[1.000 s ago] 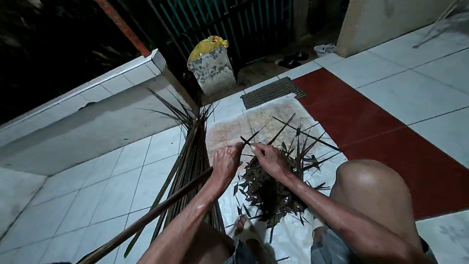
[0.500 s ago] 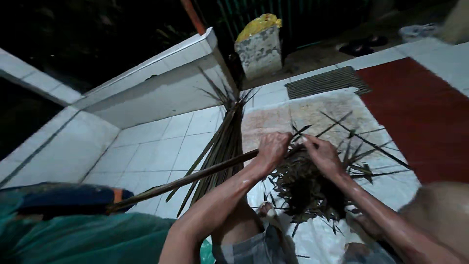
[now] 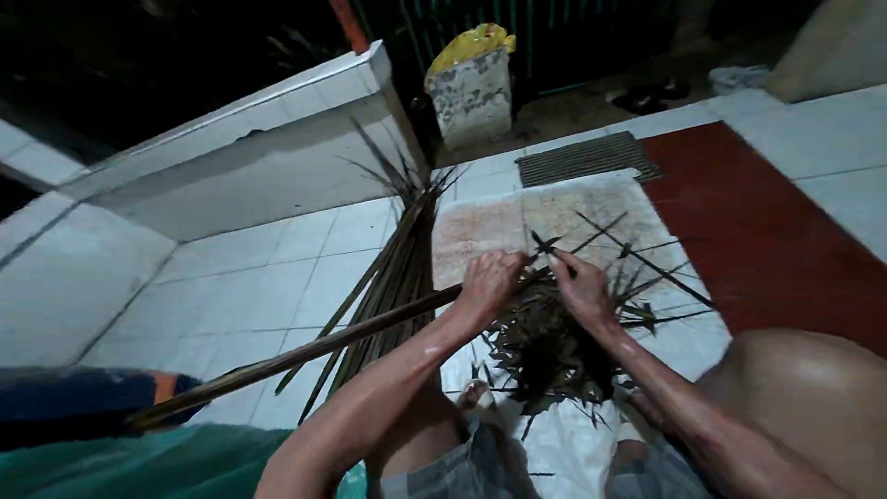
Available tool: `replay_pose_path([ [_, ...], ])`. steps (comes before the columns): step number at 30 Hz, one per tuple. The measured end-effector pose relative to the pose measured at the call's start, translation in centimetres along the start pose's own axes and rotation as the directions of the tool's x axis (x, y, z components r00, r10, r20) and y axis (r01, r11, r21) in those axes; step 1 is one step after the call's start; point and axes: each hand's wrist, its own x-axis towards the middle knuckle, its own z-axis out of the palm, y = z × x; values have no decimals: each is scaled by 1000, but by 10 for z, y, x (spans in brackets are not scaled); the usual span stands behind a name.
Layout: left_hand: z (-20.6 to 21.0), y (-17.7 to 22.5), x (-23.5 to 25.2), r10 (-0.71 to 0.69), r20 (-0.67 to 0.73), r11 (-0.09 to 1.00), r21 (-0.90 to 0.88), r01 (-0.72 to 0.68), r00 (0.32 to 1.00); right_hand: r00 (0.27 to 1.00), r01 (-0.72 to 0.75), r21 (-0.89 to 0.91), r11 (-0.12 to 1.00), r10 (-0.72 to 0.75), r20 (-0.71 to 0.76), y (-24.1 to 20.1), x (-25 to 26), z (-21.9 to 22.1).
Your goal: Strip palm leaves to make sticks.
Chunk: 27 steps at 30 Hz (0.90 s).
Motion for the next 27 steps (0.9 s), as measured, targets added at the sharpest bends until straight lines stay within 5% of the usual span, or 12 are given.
replay_pose_path([
  [9, -6, 5, 2, -53, 78, 996, 70, 48, 996, 999, -44, 6, 999, 44, 6, 16, 9, 0],
  [15, -8, 4, -2, -59, 79, 994, 94, 52, 995, 974, -218, -24, 976, 216, -66, 33, 20, -23],
  [18, -6, 0, -3, -45, 25, 990, 132, 41, 999, 985, -152, 12, 988, 152, -83, 34, 16, -30],
  [27, -9, 9, -5, 1, 10, 961, 277, -4, 1000, 974, -22, 7, 1000, 20, 224, 5, 3, -27],
])
